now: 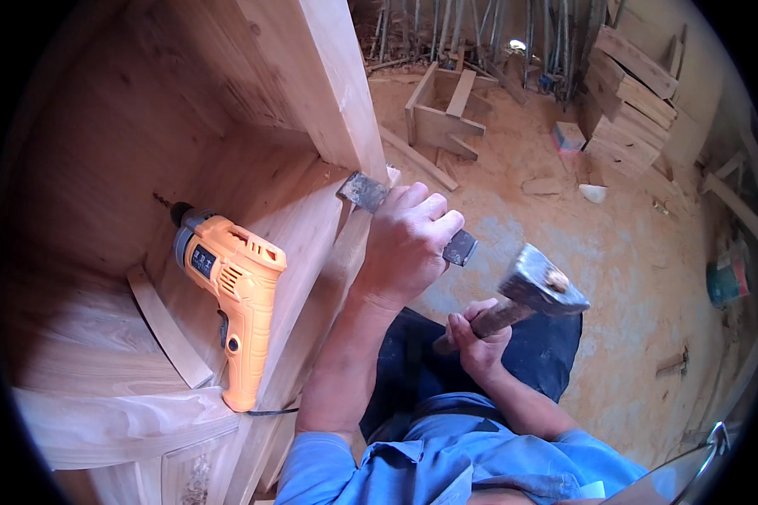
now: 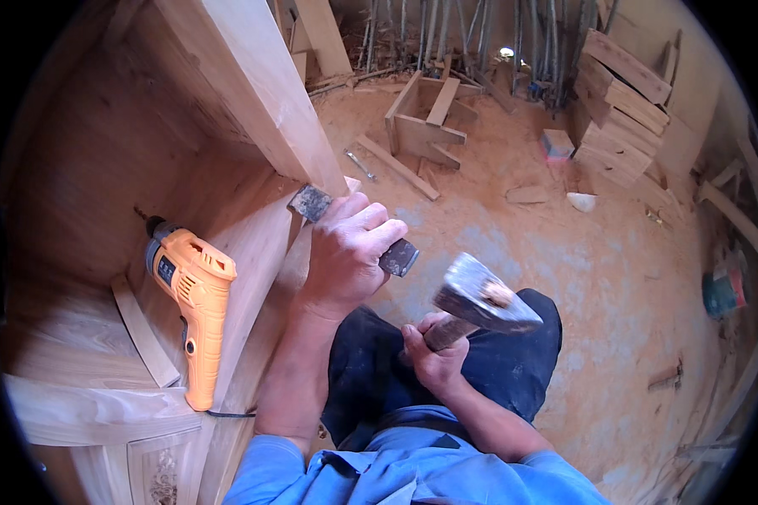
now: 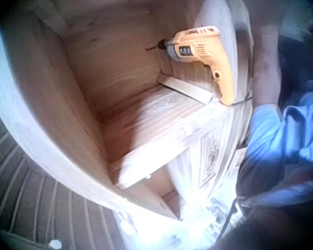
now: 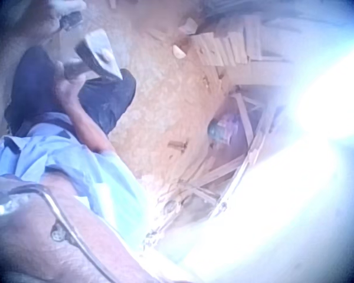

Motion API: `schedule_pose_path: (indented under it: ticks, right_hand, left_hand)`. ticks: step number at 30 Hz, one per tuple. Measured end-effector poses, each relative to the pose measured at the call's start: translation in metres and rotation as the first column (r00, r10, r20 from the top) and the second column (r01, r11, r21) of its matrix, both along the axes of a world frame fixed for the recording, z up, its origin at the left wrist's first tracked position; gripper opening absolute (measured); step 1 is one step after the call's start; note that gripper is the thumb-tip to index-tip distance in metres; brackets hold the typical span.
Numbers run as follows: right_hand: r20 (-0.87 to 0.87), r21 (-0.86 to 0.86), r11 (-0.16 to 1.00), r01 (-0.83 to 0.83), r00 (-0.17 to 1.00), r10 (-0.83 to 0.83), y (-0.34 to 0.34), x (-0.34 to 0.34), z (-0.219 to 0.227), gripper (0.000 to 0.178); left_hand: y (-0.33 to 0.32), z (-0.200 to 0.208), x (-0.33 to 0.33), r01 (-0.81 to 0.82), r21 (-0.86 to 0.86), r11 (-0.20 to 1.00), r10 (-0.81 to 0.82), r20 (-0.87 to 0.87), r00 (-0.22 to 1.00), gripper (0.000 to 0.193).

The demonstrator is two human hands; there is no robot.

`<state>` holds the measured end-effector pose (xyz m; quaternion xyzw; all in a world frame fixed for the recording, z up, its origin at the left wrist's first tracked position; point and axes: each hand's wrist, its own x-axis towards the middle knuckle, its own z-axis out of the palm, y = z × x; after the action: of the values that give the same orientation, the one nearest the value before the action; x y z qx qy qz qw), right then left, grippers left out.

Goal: The person assembles a wooden cabinet by drilling holes into the frame and inserting wooden pieces. They use a hammer and chisel to adjust the fit of the wood and secure the components with a power drill.

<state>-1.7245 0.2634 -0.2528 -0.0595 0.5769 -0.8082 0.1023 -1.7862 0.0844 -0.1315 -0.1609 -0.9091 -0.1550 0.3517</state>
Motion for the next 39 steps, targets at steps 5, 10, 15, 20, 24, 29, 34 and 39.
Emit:
schedule_pose_path:
  ticks: [5, 10, 15, 20, 24, 29, 34, 39]
  right_hand:
    - [0.052, 0.193, 0.973, -0.125, 0.992, 0.118, 0.004, -0.005, -0.005, 0.019]
    - [0.0, -0.185, 0.98, 0.078, 0.997, -0.079, -0.008, -0.001, -0.001, 0.02]
    - [0.09, 0.156, 0.979, -0.134, 0.989, 0.121, 0.005, -0.011, 0.001, 0.021]
    - [0.044, -0.004, 0.999, -0.054, 0.998, 0.054, -0.007, -0.012, 0.001, 0.022]
    - [0.118, 0.118, 0.984, -0.13, 0.986, 0.117, -0.005, -0.018, 0.004, 0.021]
    - [0.065, -0.084, 0.996, -0.022, 0.997, 0.028, 0.003, -0.012, 0.005, 0.02]
    - [0.164, 0.015, 0.995, -0.101, 0.982, 0.097, 0.006, -0.015, 0.013, 0.019]
    - [0.174, 0.089, 0.979, -0.183, 0.971, 0.166, 0.017, -0.025, 0.0, 0.018]
  left_hand:
    - [-0.002, 0.0, -0.002, -0.027, 0.003, 1.0, 0.027, 0.003, 1.0, 0.016]
    - [0.008, -0.001, -0.011, -0.048, 0.031, 0.998, 0.049, -0.053, 0.997, 0.016]
    - [0.002, 0.002, -0.008, -0.059, 0.029, 0.998, 0.06, -0.026, 0.998, 0.017]
    - [0.002, 0.001, -0.01, -0.051, 0.016, 0.999, 0.052, -0.034, 0.998, 0.017]
    - [-0.01, 0.001, -0.009, -0.114, 0.018, 0.993, 0.115, -0.023, 0.993, 0.017]
    - [0.0, 0.001, -0.005, -0.022, 0.068, 0.997, 0.025, -0.038, 0.999, 0.016]
    - [-0.01, 0.001, -0.015, -0.101, 0.029, 0.994, 0.101, -0.01, 0.995, 0.016]
    - [-0.023, -0.002, -0.018, -0.321, 0.017, 0.947, 0.32, -0.122, 0.939, 0.015]
